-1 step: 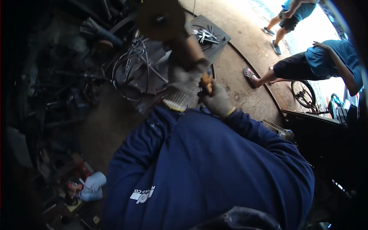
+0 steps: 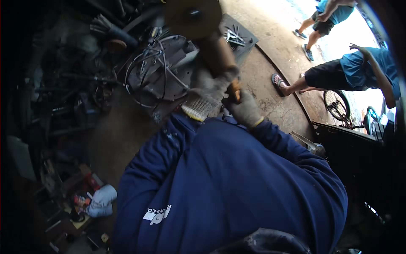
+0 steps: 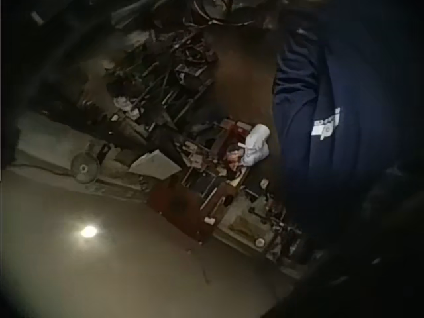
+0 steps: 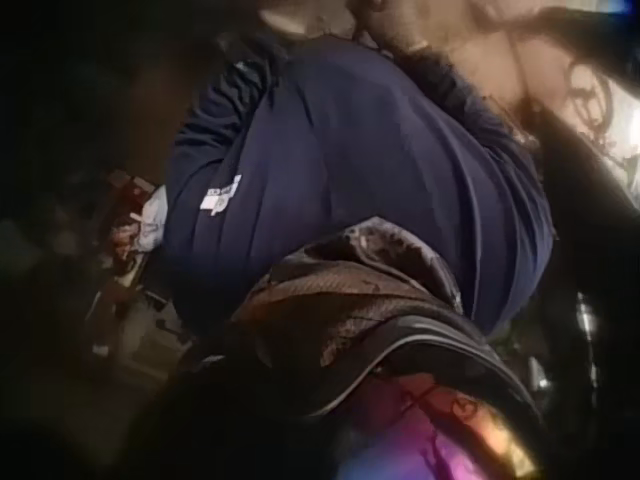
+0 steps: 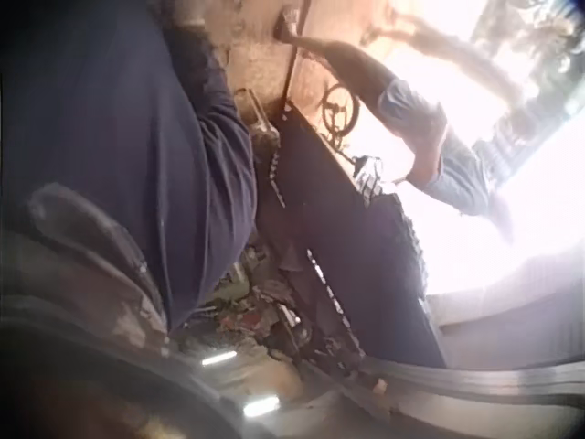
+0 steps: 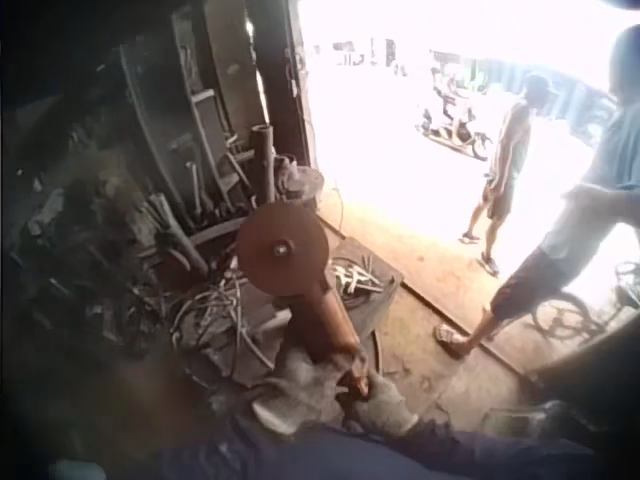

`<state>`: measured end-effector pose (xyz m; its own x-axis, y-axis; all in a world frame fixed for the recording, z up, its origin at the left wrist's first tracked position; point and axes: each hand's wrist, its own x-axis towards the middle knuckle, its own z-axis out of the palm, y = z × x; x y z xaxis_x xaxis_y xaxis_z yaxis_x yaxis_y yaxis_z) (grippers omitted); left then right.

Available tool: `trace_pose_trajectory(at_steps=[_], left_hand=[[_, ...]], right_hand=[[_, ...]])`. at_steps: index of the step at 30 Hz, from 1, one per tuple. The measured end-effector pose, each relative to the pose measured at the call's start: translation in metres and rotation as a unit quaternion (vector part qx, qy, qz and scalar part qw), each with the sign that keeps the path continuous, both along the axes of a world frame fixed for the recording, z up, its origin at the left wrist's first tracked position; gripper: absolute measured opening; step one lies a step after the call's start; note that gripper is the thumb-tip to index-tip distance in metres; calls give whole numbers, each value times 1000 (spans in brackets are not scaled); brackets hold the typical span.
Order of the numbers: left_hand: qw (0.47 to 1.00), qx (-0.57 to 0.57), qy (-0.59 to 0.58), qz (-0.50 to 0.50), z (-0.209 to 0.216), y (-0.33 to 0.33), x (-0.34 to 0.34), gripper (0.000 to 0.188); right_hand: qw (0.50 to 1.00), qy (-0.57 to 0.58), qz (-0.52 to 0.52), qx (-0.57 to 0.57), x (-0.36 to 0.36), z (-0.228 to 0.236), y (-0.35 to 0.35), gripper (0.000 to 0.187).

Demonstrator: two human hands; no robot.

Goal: The person constructs a small wire-frame structure by bending metal rods, clamping them in a vise, hammering them to shape, and spot-welding the joints. After assembly, the person uses an angle grinder to smooth the welded areas.

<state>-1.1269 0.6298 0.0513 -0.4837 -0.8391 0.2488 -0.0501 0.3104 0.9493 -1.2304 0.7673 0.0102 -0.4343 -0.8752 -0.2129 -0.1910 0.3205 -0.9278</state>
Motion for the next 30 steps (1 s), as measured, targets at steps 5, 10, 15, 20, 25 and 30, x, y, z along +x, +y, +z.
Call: trace_pose_trajectory(at_steps=[5, 10, 15, 20, 25, 30], left_hand=[[939, -244, -214, -113, 61, -11, 51, 70], [918, -294, -248, 100, 85, -33, 123, 63], [806, -402, -416, 122, 91, -62, 141, 86], [790, -376, -462, 143, 69, -58, 118, 101], [755, -346, -512, 221, 41, -45, 97, 116], [772, -270, -530, 224, 40, -42, 94, 106]], right_hand=[[988, -98, -43, 109, -36, -23, 23, 42], [982, -71, -112, 139, -69, -70, 22, 37], [971, -100, -108, 189, -96, -127, 21, 33], [955, -134, -71, 255, -104, -177, 11, 27], [944, -147, -25, 293, -109, -209, 2, 26], [941, -95, 48, 322, -110, -227, -22, 30]])
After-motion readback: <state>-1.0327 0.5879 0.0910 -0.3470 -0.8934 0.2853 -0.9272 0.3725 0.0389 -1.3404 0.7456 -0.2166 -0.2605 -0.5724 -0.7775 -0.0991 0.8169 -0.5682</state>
